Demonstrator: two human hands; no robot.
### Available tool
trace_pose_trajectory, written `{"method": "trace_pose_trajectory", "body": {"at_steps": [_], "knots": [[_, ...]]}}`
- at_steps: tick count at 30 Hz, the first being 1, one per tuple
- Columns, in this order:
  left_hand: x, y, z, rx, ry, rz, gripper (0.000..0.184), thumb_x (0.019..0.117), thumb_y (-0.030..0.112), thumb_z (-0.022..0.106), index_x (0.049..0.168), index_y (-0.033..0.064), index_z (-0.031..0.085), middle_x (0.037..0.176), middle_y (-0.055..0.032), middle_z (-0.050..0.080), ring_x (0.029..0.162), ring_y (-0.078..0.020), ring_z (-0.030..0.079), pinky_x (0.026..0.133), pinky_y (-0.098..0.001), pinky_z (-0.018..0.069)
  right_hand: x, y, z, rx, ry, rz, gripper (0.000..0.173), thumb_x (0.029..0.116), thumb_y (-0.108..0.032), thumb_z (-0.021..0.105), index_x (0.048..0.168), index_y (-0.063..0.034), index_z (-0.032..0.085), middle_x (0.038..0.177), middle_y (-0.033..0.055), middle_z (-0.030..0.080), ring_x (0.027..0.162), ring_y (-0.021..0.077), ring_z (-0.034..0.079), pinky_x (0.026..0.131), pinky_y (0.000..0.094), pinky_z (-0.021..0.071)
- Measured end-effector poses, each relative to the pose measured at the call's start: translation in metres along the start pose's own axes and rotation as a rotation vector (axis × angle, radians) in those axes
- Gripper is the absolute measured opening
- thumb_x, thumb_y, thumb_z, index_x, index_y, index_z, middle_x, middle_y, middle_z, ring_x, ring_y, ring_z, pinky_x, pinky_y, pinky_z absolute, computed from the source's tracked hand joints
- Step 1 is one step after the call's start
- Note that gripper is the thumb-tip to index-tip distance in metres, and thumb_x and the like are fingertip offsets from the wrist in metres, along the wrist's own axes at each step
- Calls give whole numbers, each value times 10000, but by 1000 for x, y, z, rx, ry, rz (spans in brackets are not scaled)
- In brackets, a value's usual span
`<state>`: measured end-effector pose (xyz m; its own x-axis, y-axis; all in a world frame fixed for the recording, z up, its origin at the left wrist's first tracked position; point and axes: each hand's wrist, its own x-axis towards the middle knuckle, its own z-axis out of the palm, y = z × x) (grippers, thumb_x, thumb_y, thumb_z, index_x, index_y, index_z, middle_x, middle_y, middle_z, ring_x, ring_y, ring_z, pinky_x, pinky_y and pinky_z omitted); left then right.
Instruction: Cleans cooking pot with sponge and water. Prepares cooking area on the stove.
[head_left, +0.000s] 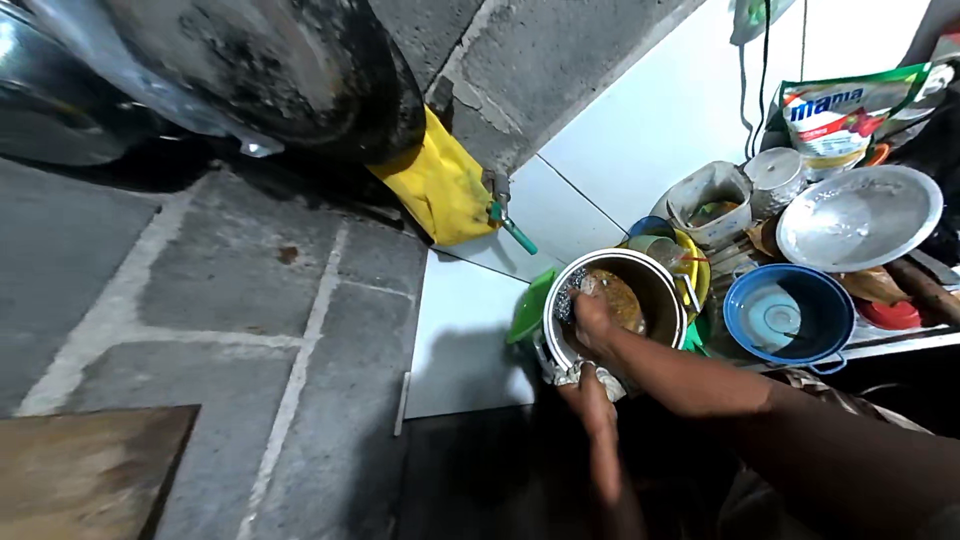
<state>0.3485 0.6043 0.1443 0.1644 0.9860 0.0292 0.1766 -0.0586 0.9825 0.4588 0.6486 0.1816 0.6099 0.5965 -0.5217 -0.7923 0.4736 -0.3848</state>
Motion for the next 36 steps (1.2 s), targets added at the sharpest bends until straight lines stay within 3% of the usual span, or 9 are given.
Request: {"method": "trace_pose_trajectory", "body": {"at_steps": [3,7,11,14,18,24,27,30,36], "knots": [[-6,-5,0,51,0,-12,588,897,-95,610,1438,-45,386,1253,-222,577,1065,-226,616,895,-375,551,17,-4,-10,-5,70,114,436,1049,-164,579,1455,-78,443,1262,198,588,1051,297,613,863,478,537],[-8,-4,3,48,20,-7,583,912,-79,608,1448,-42,381,1266,-224,577,1070,-225,619,897,-373,552,15,-6,-9,7,17,67,445,1040,-215,612,1435,-75,464,1231,195,614,1028,291,642,857,470,559],[-4,2,4,16,24,-13,585,902,-117,602,1442,-48,388,1296,-236,561,1116,-245,602,931,-389,540,-14,-13,-4,-8,-33,50,409,1016,-203,656,1364,-33,522,1170,181,636,993,261,640,851,434,551],[-6,3,7,8,8,-23,595,910,-113,592,1458,-44,369,1319,-236,549,1132,-245,594,938,-385,533,-2,-14,-2,-9,-3,85,470,1000,-193,677,1412,-56,495,1240,197,621,1058,296,635,882,470,546],[-9,2,5,10,14,-8,551,920,-97,589,1431,-46,390,1258,-219,573,1074,-220,615,895,-370,552,18,-6,1,-78,19,59,469,1009,-192,653,1429,-95,470,1217,198,613,989,303,627,800,488,543],[0,9,7,-41,25,12,542,905,-122,591,1412,-49,413,1253,-216,577,1080,-224,612,905,-367,548,-14,-10,4,-73,-120,-111,394,1017,-187,658,1358,-35,534,1200,166,641,1019,246,641,878,441,550],[0,7,9,-56,-2,23,572,905,-127,580,1436,-32,389,1266,-213,569,1085,-222,610,901,-365,549,4,-8,7,-78,-68,-95,389,1004,-167,667,1352,-55,534,1180,164,640,994,259,640,831,460,554],[0,4,5,-36,-7,23,564,919,-104,577,1443,-34,381,1272,-215,564,1082,-220,608,900,-365,548,24,-5,9,-119,-3,-66,501,1017,-219,653,1454,-92,444,1283,205,611,1082,327,636,875,534,550],[9,17,2,31,-7,-19,501,931,-75,607,1399,-72,431,1263,-232,575,1087,-231,605,920,-375,536,-6,-10,15,-125,-97,-138,450,1033,-188,627,1436,-64,468,1276,182,613,1090,281,625,917,488,534]]}}
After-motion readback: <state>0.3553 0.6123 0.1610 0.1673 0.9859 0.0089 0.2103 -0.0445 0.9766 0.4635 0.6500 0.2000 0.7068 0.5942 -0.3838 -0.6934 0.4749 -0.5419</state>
